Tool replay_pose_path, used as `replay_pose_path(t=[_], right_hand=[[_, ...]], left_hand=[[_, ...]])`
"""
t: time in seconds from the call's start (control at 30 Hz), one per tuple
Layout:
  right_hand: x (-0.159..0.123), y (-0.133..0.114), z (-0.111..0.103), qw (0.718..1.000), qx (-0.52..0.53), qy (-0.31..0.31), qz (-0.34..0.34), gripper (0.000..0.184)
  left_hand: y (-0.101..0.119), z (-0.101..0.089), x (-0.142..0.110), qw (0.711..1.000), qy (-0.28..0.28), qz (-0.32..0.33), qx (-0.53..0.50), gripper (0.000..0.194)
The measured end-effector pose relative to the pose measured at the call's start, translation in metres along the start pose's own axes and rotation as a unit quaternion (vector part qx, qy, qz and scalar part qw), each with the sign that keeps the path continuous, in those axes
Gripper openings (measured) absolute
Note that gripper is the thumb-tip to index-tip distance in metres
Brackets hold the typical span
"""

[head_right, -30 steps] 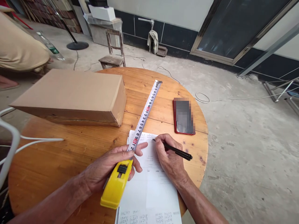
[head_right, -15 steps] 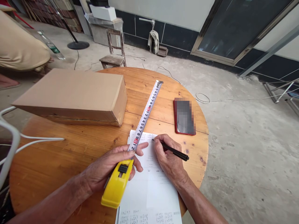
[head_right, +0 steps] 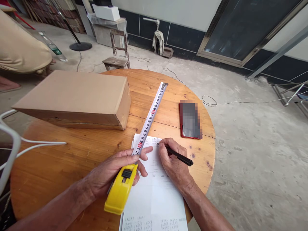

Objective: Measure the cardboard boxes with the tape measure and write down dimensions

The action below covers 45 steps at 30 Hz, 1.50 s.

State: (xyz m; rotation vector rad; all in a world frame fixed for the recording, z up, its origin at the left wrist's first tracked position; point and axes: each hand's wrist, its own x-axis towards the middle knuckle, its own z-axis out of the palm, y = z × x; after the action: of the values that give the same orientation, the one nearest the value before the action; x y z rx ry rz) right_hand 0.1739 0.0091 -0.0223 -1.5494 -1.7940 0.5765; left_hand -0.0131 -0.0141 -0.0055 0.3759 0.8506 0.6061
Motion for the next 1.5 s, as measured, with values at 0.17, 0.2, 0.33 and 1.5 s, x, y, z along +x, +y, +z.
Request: replay_pose_path(t=[0.17,0.2,0.33,1.5], right_hand=[[-0.001,0.000,-0.001,1.000,0.003,-0.005,-0.003,0.014],[-0.001,0.000,-0.001,1.000,0.005,-0.005,0.000,0.014],[-0.001,0.000,-0.001,1.000,0.009,-0.004,0.007,0.014],[-0.013,0.010,-0.027,0.909,-0.338,-0.088,-0.228,0.035]], left_hand=[[0.000,0.000,0.000,1.000,-0.001,-0.002,0.001,0.024],[0.000,0.000,-0.001,1.000,-0.001,-0.001,0.002,0.024],[0.000,0.000,-0.001,1.000,0.003,-0.002,0.003,0.027],[0.001,-0.002,-0.002,0.999,-0.002,0.016,-0.032,0.010]])
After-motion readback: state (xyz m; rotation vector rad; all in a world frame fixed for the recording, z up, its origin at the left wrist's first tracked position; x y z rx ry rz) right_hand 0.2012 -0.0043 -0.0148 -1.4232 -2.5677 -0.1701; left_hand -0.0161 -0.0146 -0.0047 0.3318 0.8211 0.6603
